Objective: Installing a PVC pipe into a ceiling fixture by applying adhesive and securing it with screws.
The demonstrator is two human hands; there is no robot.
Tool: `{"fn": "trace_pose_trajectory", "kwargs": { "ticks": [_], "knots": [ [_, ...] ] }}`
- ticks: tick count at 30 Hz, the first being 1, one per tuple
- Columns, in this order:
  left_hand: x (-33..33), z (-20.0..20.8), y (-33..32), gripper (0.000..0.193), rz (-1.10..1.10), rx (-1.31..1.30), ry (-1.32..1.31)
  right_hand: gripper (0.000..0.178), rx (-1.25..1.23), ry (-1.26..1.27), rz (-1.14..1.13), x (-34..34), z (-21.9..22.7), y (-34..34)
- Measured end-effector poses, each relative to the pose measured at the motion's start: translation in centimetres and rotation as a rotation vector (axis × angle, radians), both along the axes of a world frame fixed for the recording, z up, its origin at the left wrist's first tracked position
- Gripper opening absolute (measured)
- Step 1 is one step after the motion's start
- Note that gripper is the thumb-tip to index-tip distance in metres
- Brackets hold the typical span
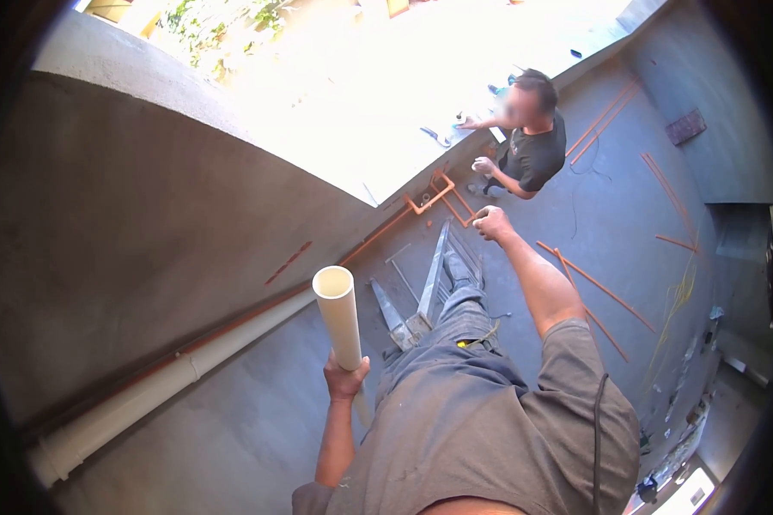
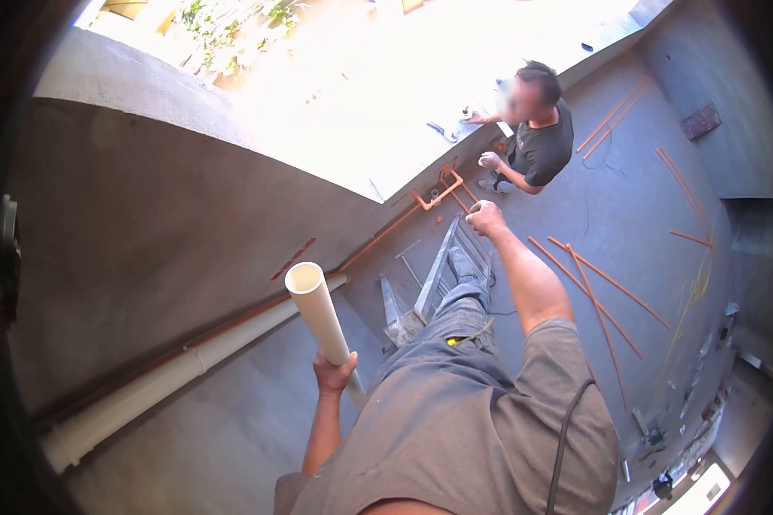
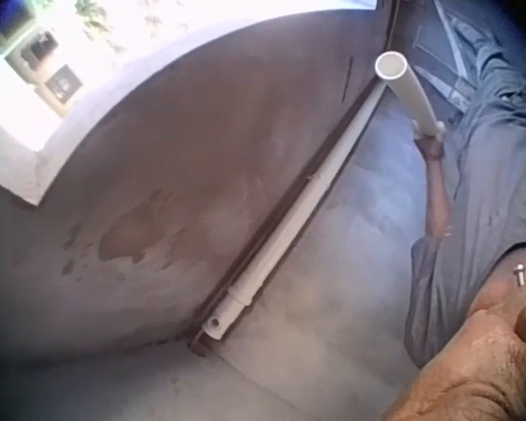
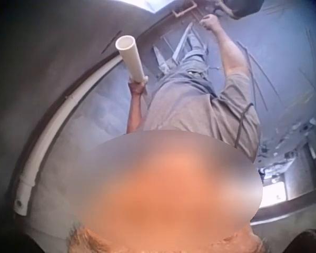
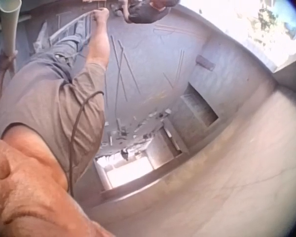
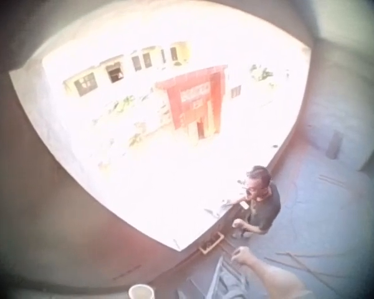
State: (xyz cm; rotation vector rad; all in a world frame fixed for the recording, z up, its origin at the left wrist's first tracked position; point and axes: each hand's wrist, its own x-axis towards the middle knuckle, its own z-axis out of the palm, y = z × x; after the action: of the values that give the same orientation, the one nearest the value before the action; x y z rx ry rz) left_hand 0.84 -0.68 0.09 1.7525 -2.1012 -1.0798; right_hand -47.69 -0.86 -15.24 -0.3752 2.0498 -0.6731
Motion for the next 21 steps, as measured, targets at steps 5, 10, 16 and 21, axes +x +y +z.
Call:
{"fn": "trace_pose_trajectory", "kwargs": {
  "ticks": [5, 10, 16, 21],
  "knots": [
    [0.5, -0.9, 0.0, 0.042, 0.030, -0.001, 0.004, 0.034, -0.026, 0.059, -0.035, -2.7, -0.9, -1.4],
    [-0.2, -1.1, -0.9, 0.042, 0.035, 0.023, -0.045, 0.042, -0.081, 0.246, -0.033, -7.6, -3.1, -2.3],
    [-1.3, -1.7, -1.4, 0.042, 0.078, 0.082, -0.104, 0.051, -0.105, 0.379, 0.009, -12.3, -3.9, -4.1],
    [-1.5, -1.0, -0.2, 0.042, 0.083, 0.142, -0.199, 0.063, -0.090, 0.544, 0.241, -11.1, -2.1, -6.6]
  ]
}}
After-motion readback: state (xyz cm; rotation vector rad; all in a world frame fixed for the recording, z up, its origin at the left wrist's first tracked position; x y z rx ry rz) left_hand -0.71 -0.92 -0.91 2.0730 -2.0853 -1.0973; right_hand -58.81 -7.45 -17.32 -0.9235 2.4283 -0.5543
